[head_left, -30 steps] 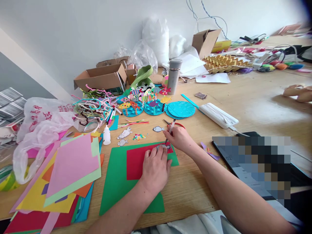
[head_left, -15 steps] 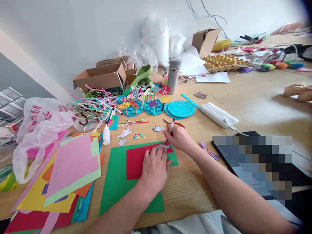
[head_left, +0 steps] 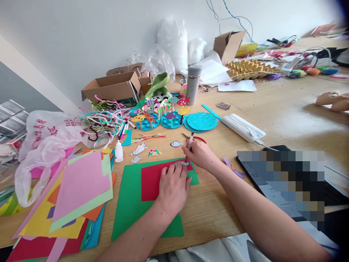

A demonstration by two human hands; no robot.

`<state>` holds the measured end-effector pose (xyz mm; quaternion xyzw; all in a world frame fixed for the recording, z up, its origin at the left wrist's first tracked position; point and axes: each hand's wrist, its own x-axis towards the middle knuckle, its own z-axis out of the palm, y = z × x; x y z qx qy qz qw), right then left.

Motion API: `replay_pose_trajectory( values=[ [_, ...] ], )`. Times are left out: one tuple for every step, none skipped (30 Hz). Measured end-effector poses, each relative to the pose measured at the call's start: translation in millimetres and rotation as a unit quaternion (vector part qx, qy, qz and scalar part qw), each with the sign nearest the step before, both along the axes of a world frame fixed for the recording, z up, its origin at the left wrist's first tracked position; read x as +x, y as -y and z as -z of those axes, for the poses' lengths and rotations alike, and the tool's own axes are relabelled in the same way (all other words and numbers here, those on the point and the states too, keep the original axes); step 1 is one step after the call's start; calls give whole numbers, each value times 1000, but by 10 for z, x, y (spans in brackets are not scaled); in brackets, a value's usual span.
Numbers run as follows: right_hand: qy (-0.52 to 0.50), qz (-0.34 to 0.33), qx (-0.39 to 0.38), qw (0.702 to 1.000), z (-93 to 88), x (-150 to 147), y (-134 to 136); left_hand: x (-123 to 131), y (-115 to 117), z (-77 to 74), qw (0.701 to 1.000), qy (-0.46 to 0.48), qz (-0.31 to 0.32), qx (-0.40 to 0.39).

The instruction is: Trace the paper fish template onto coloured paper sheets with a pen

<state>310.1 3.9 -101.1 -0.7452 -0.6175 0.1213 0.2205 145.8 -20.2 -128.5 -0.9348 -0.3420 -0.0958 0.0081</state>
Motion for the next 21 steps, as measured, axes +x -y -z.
replay_pose_trajectory(
  values=[
    [3,2,-1,1000,-4,-2,1,1,-1,1,1000,1,0,1],
    [6,5,-2,1000,-8,-3,2,2,-2,2,1000,2,0,2],
    [9,7,-2,1000,-9,-3,2,3,-2,1,1000,2,0,3],
    [14,9,-1,1000,-8,-1,2,4,-3,1,1000,2,0,4],
    [20,11,1,1000,-6,2,1,5,-4,0,1000,1,1,5],
    [25,13,4,1000,-2,6,0,5,-4,-1,1000,-1,1,5],
    [29,15,6,999,2,11,-1,6,-5,-2,1000,-2,2,5],
    [33,18,7,999,7,15,-2,6,-6,-1,1000,-2,2,6],
    [35,20,6,999,12,19,-2,7,-6,1,1000,-2,2,6],
    [37,20,6,999,16,24,-2,8,-6,4,1000,-1,2,7],
    [38,19,5,999,19,28,-1,9,-6,8,1000,1,2,8],
    [38,16,5,999,21,33,0,11,-6,12,1000,4,1,9],
    [38,11,4,999,22,39,1,12,-4,16,1000,6,0,10],
    [36,6,3,999,22,47,1,14,-3,19,1000,8,-1,11],
    [33,1,0,999,22,57,0,16,-1,20,1000,10,-3,12],
    [27,-2,-5,1000,20,68,-2,17,2,20,1000,11,-4,12],
    [19,-3,-10,1000,17,80,-6,18,4,18,1000,11,-4,12],
    [10,-4,-15,1000,13,90,-11,19,7,15,1000,11,-4,13],
    [2,-3,-19,1000,8,98,-17,20,9,11,1000,10,-4,14],
    [-3,-2,-24,1000,0,103,-22,20,10,7,1000,9,-3,16],
    [-5,-2,-28,1000,-9,102,-25,20,10,3,1000,8,-4,19]
  ],
)
